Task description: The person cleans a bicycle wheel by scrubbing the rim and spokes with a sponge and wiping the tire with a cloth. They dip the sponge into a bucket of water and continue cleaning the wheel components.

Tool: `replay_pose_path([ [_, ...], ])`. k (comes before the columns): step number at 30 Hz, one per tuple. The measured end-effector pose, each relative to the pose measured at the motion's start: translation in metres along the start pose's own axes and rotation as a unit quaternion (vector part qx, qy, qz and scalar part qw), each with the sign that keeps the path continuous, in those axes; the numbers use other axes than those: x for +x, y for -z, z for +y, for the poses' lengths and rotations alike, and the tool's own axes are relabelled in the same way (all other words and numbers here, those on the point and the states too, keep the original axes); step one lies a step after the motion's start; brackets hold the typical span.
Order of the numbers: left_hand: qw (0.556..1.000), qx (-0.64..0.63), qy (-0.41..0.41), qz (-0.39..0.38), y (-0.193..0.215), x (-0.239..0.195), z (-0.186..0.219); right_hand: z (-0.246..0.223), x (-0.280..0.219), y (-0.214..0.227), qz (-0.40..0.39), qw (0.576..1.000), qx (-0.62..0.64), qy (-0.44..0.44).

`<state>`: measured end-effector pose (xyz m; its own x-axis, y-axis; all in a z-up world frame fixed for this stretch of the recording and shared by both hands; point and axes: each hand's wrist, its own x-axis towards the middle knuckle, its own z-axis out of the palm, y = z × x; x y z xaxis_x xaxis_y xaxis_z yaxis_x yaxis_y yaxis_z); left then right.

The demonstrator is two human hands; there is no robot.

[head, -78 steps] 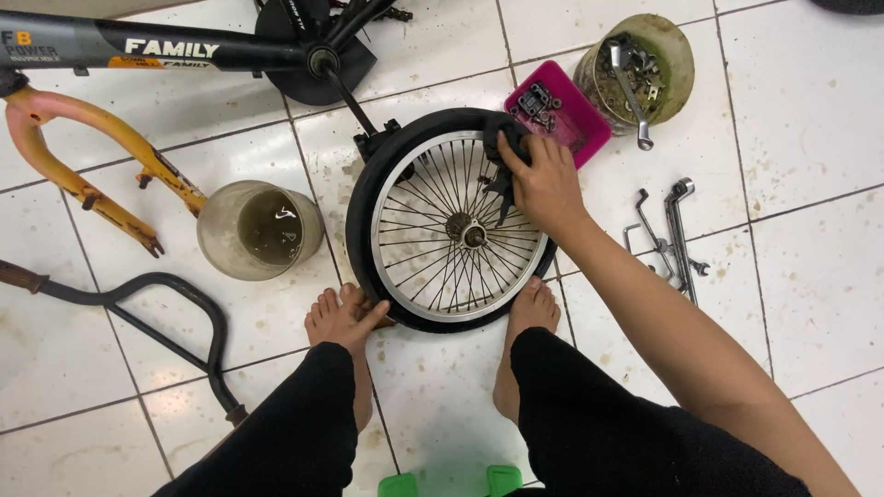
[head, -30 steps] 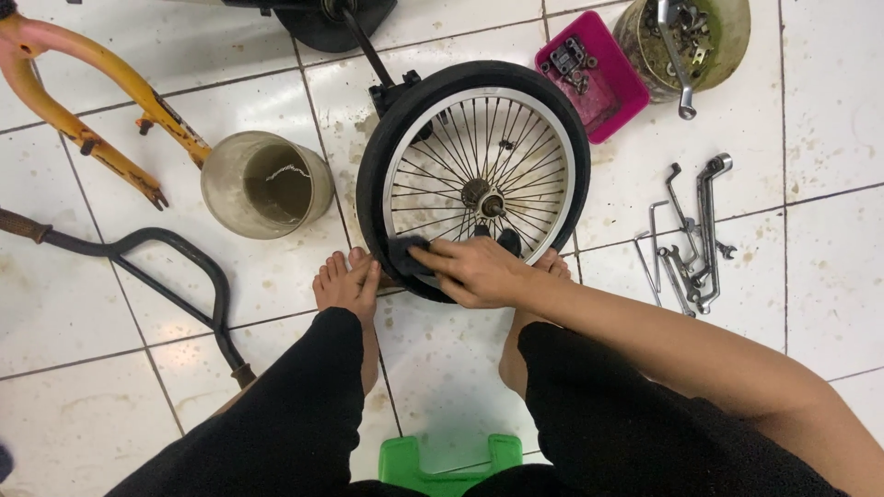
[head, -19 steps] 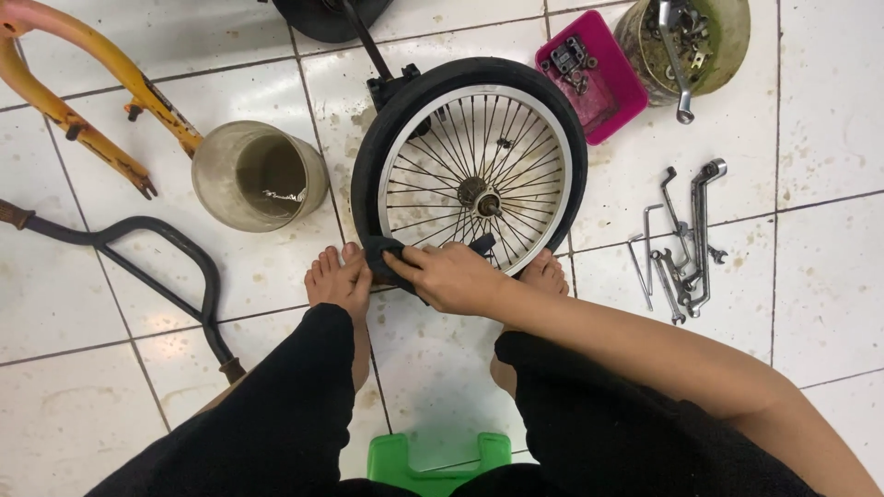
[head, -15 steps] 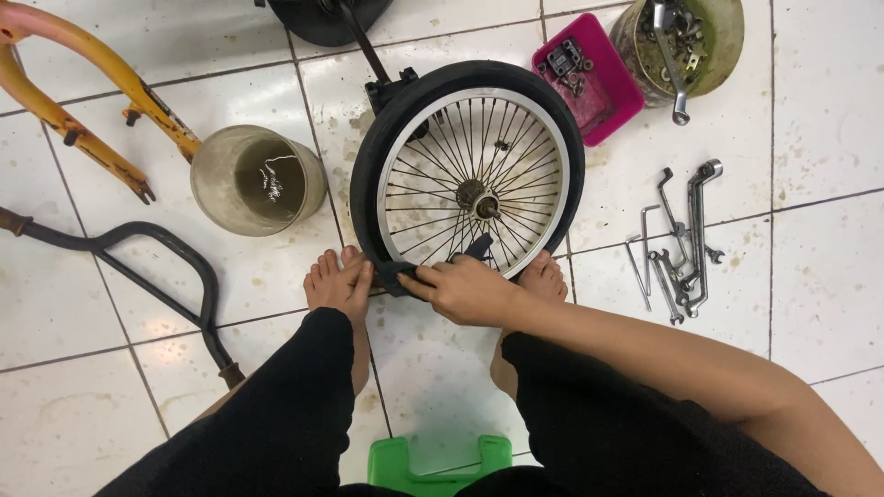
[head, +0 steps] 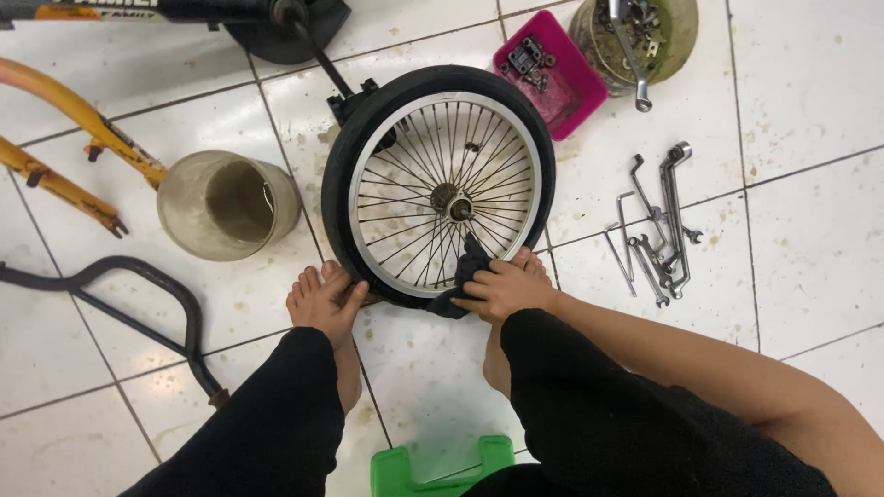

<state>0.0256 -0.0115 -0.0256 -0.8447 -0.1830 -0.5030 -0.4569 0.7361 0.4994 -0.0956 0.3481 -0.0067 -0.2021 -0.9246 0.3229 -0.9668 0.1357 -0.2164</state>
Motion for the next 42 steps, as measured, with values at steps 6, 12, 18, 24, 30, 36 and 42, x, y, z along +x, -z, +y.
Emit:
replay_pose_path([
  [6, 0.994, 0.108, 0.016, 0.000, -0.011, 0.006, -0.009, 0.064, -0.056, 0.022, -0.084, 0.994, 0.024, -0.068],
  [12, 0.986, 0.119, 0.094, -0.071, -0.015, 0.011, -0.004, 0.129, 0.023, 0.088, 0.151, 0.960, 0.013, -0.235],
  [18, 0.979, 0.156, 0.113, -0.059, -0.007, 0.010, 0.022, 0.155, 0.114, 0.095, 0.154, 0.966, -0.057, -0.201],
  [24, 0.977, 0.124, 0.155, -0.083, 0.005, 0.008, 0.037, 0.154, 0.116, 0.083, -0.111, 0.948, -0.149, -0.257],
  [30, 0.980, 0.113, 0.144, -0.083, 0.021, 0.004, 0.049, 0.137, 0.071, 0.076, -0.075, 0.919, -0.133, -0.363],
  [36, 0.981, 0.124, 0.140, -0.056, 0.019, 0.000, 0.044, 0.104, 0.046, 0.080, -0.086, 0.885, -0.094, -0.447],
  [42, 0.995, 0.024, 0.095, -0.030, 0.039, -0.014, 0.054, 0.064, 0.031, 0.072, -0.153, 0.846, -0.077, -0.505],
])
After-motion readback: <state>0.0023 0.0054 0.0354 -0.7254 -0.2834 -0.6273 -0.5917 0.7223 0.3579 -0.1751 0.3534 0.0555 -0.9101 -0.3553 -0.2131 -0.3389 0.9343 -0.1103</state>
